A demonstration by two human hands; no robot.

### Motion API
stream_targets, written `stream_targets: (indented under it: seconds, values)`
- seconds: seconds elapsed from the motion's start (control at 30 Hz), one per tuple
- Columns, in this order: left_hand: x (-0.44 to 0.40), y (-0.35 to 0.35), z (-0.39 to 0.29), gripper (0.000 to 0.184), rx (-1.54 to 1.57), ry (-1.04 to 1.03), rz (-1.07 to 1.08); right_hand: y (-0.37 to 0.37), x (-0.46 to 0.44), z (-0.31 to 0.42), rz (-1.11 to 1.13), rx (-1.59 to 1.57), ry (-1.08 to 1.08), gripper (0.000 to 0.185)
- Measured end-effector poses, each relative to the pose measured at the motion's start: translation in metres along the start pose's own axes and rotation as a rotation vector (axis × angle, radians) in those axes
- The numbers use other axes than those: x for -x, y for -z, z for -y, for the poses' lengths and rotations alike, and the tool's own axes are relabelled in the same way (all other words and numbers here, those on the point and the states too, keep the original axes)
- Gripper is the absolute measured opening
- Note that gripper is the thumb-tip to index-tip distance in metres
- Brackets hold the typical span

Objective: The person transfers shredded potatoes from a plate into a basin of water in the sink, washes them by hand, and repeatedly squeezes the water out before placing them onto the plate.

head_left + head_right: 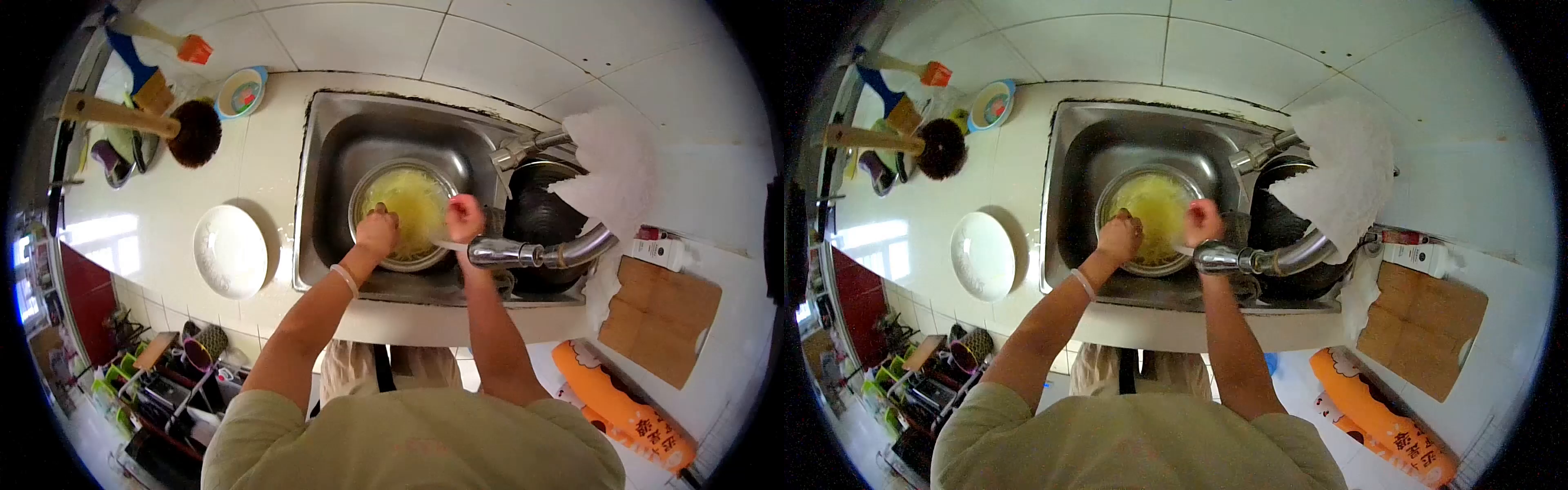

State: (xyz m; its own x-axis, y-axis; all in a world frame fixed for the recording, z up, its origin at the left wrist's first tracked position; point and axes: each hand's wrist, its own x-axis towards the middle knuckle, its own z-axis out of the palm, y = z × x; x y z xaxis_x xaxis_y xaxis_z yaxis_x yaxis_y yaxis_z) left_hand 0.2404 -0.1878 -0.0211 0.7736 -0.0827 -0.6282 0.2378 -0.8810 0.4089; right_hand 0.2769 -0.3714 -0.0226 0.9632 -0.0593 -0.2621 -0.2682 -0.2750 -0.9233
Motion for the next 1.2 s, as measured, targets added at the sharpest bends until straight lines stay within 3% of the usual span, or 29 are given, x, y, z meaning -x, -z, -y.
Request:
stream_targets:
  seconds: [0.03, 0.1, 0.17, 0.3, 0.37, 0.43, 0.47, 0.5, 0.57, 0.7, 0.77, 0.83, 0.9, 0.97, 1.1, 1.13, 1.17, 1.2]
  values:
    - [0.006, -0.004, 0.007, 0.022, 0.075, -0.016, -0.082, 0.013, -0.005, 0.013, 0.004, -0.341, -0.262, 0.014]
    - [0.004, -0.024, 0.026, 0.026, 0.172, -0.016, -0.166, 0.049, -0.02, 0.032, 0.245, -1.029, -0.468, 0.008]
    - [-0.003, -0.045, 0.043, 0.039, 0.334, -0.047, -0.373, 0.076, -0.038, 0.05, 0.622, -1.444, -0.538, 0.009]
    - [-0.018, -0.059, 0.059, 0.052, 0.416, 0.052, -0.36, 0.085, -0.036, 0.084, 0.624, -1.499, -0.299, 0.016]
    - [-0.024, -0.063, 0.062, 0.065, 0.56, 0.162, -0.319, 0.075, -0.039, 0.057, 0.668, -1.478, -0.296, 0.018]
    - [-0.046, -0.083, 0.068, 0.069, 0.632, 0.161, -0.385, 0.042, -0.034, 0.038, 0.321, -0.678, -0.507, 0.023]
    - [-0.054, -0.091, 0.072, 0.073, 0.703, 0.167, -0.449, 0.022, -0.028, 0.035, 0.368, -0.384, -0.479, 0.029]
    - [-0.056, -0.084, 0.069, 0.073, 0.702, 0.17, -0.452, 0.006, -0.025, 0.03, 0.407, -0.091, -0.444, 0.036]
    - [-0.06, -0.062, 0.056, 0.071, 1.155, 0.196, -0.188, -0.028, -0.058, -0.068, 0.52, 0.335, -0.036, 0.049]
    - [-0.101, -0.071, 0.051, 0.066, 1.062, 0.347, -0.119, -0.067, -0.075, -0.06, 0.529, 0.478, -0.243, 0.057]
    - [-0.103, -0.068, 0.047, 0.072, 1.326, 0.314, -0.062, -0.085, -0.074, -0.078, 0.451, 0.511, -0.35, 0.062]
    - [-0.1, -0.057, 0.032, 0.068, 1.465, 0.377, -0.067, -0.085, -0.068, -0.067, 0.418, 0.428, -0.434, 0.064]
    - [-0.089, -0.043, 0.016, 0.066, 1.607, 0.433, -0.079, -0.071, -0.056, -0.043, 0.485, 0.016, -0.547, 0.076]
    - [-0.075, -0.029, 0.005, 0.051, 1.387, 0.387, -0.181, -0.062, -0.047, -0.037, 0.438, -0.044, -0.553, 0.074]
    - [-0.041, -0.049, 0.006, 0.032, 1.446, 0.243, -0.286, -0.038, -0.013, -0.022, 0.344, -0.149, -0.508, 0.065]
    - [-0.029, -0.055, 0.008, 0.031, 1.197, 0.184, -0.403, -0.032, -0.011, -0.027, 0.345, -0.15, -0.509, 0.065]
    - [-0.021, -0.059, 0.011, 0.03, 0.944, 0.125, -0.508, -0.024, -0.011, -0.034, 0.404, 0.047, -0.459, 0.061]
    - [-0.013, -0.056, 0.021, 0.04, 0.728, 0.041, -0.462, -0.02, -0.011, -0.036, 0.459, 0.243, -0.406, 0.059]
